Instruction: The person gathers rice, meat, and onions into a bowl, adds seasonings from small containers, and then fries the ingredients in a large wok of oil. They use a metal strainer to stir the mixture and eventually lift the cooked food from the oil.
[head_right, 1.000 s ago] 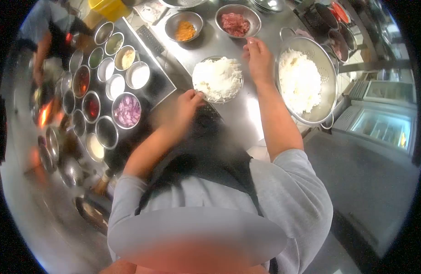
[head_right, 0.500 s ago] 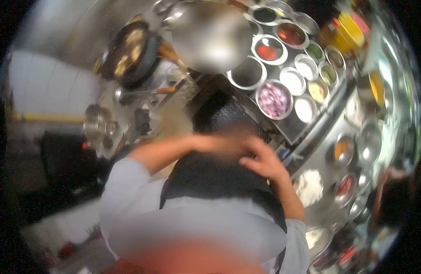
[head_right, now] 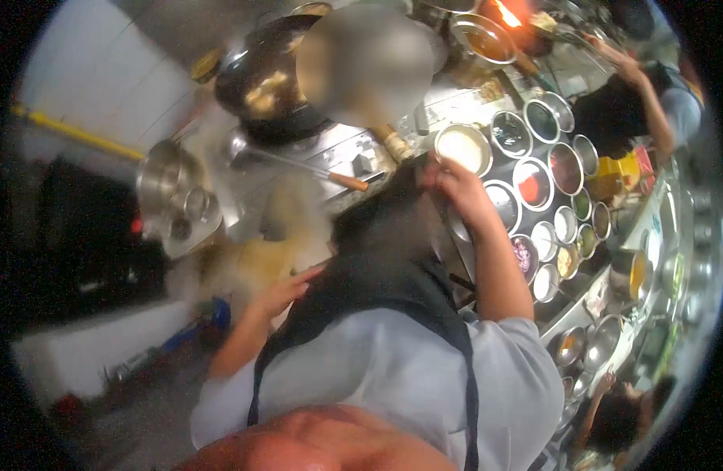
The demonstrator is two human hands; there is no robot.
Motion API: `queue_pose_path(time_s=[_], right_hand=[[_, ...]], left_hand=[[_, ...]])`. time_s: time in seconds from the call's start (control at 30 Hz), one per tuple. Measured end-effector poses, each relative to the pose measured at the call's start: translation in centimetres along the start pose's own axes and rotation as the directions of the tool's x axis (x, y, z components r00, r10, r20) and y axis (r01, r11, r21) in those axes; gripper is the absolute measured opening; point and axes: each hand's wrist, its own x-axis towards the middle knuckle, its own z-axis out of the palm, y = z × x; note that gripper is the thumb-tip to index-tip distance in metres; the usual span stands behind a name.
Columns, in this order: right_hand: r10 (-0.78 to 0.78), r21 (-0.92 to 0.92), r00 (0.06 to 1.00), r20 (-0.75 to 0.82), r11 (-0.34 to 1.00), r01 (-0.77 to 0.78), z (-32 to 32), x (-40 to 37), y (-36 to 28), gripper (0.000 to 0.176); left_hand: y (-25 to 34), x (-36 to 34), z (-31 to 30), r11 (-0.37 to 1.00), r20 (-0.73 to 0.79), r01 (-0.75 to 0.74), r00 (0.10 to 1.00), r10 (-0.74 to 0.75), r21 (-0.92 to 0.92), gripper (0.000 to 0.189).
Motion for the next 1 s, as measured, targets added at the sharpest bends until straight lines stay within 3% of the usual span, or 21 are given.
queue_pose_path(time_s=[0.03, 0.07, 0.1, 0.17, 0.2, 0.27, 0.33, 0.37, 0.4, 0.43, 0.47, 0.5, 0.6, 0.67, 0.7, 0.77, 0.87, 0.9, 0.93, 0.97, 1.0], right_hand=[[-0.044, 0.067, 0.986, -0.161, 0.996, 0.056, -0.5, 2.4, -1.4, 0.042], [-0.109, 0.179, 0.952, -0.284, 0.97, 0.165, -2.2, 5.3, -0.8, 0.047], [-0.046, 0.256, 0.919, -0.391, 0.954, 0.156, -3.2, 7.0, -2.9, 0.051], [-0.13, 0.265, 0.854, -0.503, 0.918, 0.296, -6.6, 11.8, -4.0, 0.064], [-0.084, 0.287, 0.846, -0.527, 0.919, 0.27, -8.7, 15.4, -3.8, 0.069], [0.032, 0.29, 0.862, -0.506, 0.947, 0.135, -12.5, 22.4, -3.9, 0.058], [0.095, 0.334, 0.87, -0.483, 0.939, 0.083, -13.9, 28.2, -4.6, 0.045], [0.077, 0.467, 0.955, -0.288, 0.882, 0.07, -15.0, 30.8, -4.2, 0.033], [0.054, 0.5, 0.972, -0.229, 0.863, 0.07, -14.9, 32.7, -4.6, 0.024], [0.084, 0.509, 0.985, -0.15, 0.861, 0.004, -15.8, 35.3, -3.9, 0.015], [0.227, 0.57, 0.974, 0.01, 0.799, -0.193, -17.3, 37.6, -2.8, 0.011], [0.177, 0.531, 0.984, -0.026, 0.836, -0.137, -16.2, 36.3, -3.7, 0.012], [0.075, 0.386, 0.997, -0.004, 0.92, -0.068, -12.9, 30.5, -6.7, 0.016], [-0.021, -0.184, 0.992, 0.124, 0.982, 0.044, -10.4, 27.1, -8.2, 0.034], [-0.012, -0.184, 0.992, 0.128, 0.982, 0.036, -8.9, 27.1, -8.3, 0.034], [-0.231, -0.684, 0.957, 0.175, 0.671, 0.287, -5.3, 27.5, -8.9, 0.046], [-0.486, -0.789, 0.785, 0.385, 0.269, 0.553, -1.5, 31.1, -5.9, 0.044], [-0.497, -0.787, 0.779, 0.383, 0.265, 0.557, -1.3, 31.3, -6.4, 0.044], [-0.215, -0.713, 0.93, 0.298, 0.597, 0.367, 0.1, 29.8, -9.3, 0.044], [0.121, -0.584, 0.955, 0.271, 0.809, 0.063, 0.9, 28.6, -10.7, 0.043], [0.123, -0.588, 0.955, 0.271, 0.807, 0.063, 0.8, 28.2, -10.4, 0.043]], left_hand=[[-1.3, -0.1, -0.6, 0.983, -0.151, 0.181, 0.971, -0.185, -0.044, 0.052], [-6.1, -0.4, -1.6, 0.962, -0.289, 0.219, 0.943, -0.166, 0.162, 0.038], [-9.7, 0.4, -2.6, 0.896, -0.417, 0.268, 0.903, -0.105, 0.355, 0.027], [-2.5, 1.4, -1.7, 0.558, -0.493, 0.484, 0.857, -0.148, 0.674, 0.017], [-3.2, 2.1, -2.4, 0.559, -0.487, 0.472, 0.863, -0.134, 0.682, 0.017], [-6.0, 2.4, -2.9, 0.862, -0.685, 0.341, 0.729, 0.009, 0.375, 0.017], [-4.8, 3.3, -2.3, 0.944, -0.757, 0.273, 0.652, -0.039, 0.187, 0.018], [-3.9, 4.1, -2.1, 0.986, -0.793, 0.162, 0.606, -0.068, 0.039, 0.019], [-3.2, 4.5, -1.6, 0.987, -0.828, 0.161, 0.553, -0.092, -0.003, 0.019], [-2.3, 5.2, -1.4, 0.986, -0.806, 0.162, 0.578, -0.127, -0.039, 0.021], [-1.4, 6.1, -1.3, 0.984, -0.776, 0.163, 0.611, -0.155, -0.068, 0.023], [-0.4, 6.7, -0.9, 0.958, -0.776, 0.261, 0.627, -0.073, 0.121, 0.025], [-0.3, 8.6, -0.1, 0.949, -0.793, 0.277, 0.607, -0.05, 0.152, 0.026], [0.1, 9.9, 0.3, 0.917, -0.796, 0.357, 0.6, -0.08, 0.177, 0.025], [0.0, 10.6, 0.3, 0.926, -0.784, 0.366, 0.601, -0.155, 0.097, 0.025], [-0.9, 11.4, 0.2, 0.926, -0.767, 0.377, 0.6, -0.228, 0.02, 0.024], [-2.5, 12.1, -0.7, 0.934, -0.747, 0.325, 0.656, -0.111, 0.147, 0.024], [-2.6, 12.1, -0.7, 0.939, -0.78, 0.304, 0.622, -0.066, 0.163, 0.024], [-2.8, 12.0, -0.7, 0.943, -0.81, 0.283, 0.586, -0.024, 0.176, 0.024], [-3.0, 11.8, -0.8, 0.944, -0.811, 0.28, 0.585, -0.022, 0.176, 0.024], [-3.3, 11.5, -0.6, 0.946, -0.822, 0.282, 0.569, -0.03, 0.161, 0.024]])
